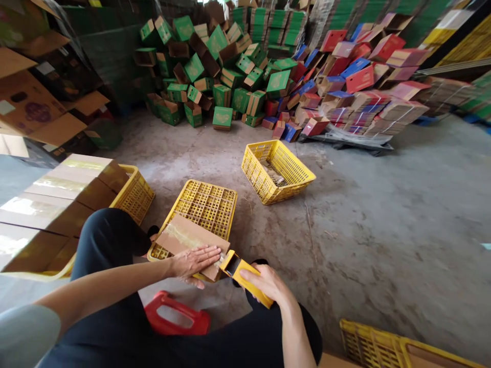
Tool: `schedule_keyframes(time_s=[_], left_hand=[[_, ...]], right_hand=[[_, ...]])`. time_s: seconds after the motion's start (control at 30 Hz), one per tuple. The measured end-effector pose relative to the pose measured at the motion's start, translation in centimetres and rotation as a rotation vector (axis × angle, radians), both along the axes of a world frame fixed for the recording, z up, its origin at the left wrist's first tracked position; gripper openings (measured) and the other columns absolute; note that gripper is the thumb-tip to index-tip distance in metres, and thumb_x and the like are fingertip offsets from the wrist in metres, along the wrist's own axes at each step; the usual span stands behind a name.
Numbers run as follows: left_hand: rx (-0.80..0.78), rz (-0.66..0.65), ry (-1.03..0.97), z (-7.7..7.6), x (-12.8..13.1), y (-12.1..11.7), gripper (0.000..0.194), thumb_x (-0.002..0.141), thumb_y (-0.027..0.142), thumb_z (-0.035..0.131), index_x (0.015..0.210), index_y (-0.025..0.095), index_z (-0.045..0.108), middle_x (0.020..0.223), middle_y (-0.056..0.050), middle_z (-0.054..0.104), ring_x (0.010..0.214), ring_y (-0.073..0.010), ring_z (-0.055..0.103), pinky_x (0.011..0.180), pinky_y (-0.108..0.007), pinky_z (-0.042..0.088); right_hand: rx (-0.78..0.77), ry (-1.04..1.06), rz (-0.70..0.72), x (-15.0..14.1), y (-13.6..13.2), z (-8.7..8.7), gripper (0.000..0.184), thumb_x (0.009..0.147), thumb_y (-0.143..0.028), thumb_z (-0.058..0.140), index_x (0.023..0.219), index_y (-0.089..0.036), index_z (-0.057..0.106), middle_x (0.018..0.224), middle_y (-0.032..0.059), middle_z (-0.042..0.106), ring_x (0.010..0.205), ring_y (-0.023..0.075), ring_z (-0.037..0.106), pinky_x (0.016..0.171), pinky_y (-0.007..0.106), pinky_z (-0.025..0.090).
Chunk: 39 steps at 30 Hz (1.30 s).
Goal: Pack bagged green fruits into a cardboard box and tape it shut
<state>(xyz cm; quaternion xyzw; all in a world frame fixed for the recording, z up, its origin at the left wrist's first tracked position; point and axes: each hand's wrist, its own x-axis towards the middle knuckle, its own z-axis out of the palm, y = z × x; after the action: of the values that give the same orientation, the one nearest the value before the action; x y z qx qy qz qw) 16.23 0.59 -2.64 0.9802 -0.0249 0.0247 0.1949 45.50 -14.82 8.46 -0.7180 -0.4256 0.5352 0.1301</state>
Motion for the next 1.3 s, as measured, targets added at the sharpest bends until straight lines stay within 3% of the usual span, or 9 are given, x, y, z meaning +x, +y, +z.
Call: schedule_keyframes(time_s=[0.33, 0.7, 0.97, 1.3], left_hand=[[-0.028, -0.049, 0.014, 0.6, 0.6, -0.6, 0.11, 0.098, 0.07, 0.05, 0.168, 0.005, -0.002, 0.174, -0.022, 0.003, 0.162, -0.0374, 0.006, 0.132, -0.052, 0.012], [-0.046, -0.075, 0.037, 0.2, 1.4, -0.9, 0.11, 0.098, 0.069, 0.053, 0.168, 0.006, -0.003, 0.174, -0.023, 0.006, 0.162, -0.0374, 0.007, 0.132, -0.051, 0.018], [-0.029, -0.073, 0.003, 0.1, 1.1, -1.1, 0.11, 0.098, 0.068, 0.055, 0.169, 0.01, -0.006, 0.173, -0.023, 0.009, 0.161, -0.0384, 0.01, 0.131, -0.053, 0.018], [-0.02, -0.061, 0.036, 0.1, 1.0, -1.3, 0.105, 0.1, 0.062, 0.055, 0.169, 0.013, -0.007, 0.173, -0.022, 0.009, 0.161, -0.0383, 0.012, 0.13, -0.055, 0.02]], right_hand=[[0.043, -0.082, 0.043, -0.1, -0.1, 0.0, 0.059, 0.084, -0.077, 0.062, 0.078, -0.018, 0.068, 0.068, 0.0052, 0.076, 0.059, 0.0198, 0.07, 0.048, 0.023, 0.044], [0.034, -0.058, 0.061, 0.4, -0.3, -0.3, 0.054, 0.087, -0.07, 0.061, 0.082, -0.018, 0.07, 0.075, 0.0075, 0.078, 0.065, 0.0208, 0.071, 0.053, 0.024, 0.049], [0.029, -0.017, 0.011, 1.5, -2.0, -0.2, 0.051, 0.086, -0.068, 0.064, 0.094, -0.018, 0.071, 0.077, 0.0057, 0.079, 0.059, 0.0189, 0.07, 0.046, 0.023, 0.044], [0.048, -0.061, 0.003, 2.6, -3.7, -1.1, 0.052, 0.084, -0.071, 0.064, 0.085, -0.02, 0.074, 0.076, 0.0048, 0.079, 0.063, 0.0209, 0.071, 0.049, 0.023, 0.043]])
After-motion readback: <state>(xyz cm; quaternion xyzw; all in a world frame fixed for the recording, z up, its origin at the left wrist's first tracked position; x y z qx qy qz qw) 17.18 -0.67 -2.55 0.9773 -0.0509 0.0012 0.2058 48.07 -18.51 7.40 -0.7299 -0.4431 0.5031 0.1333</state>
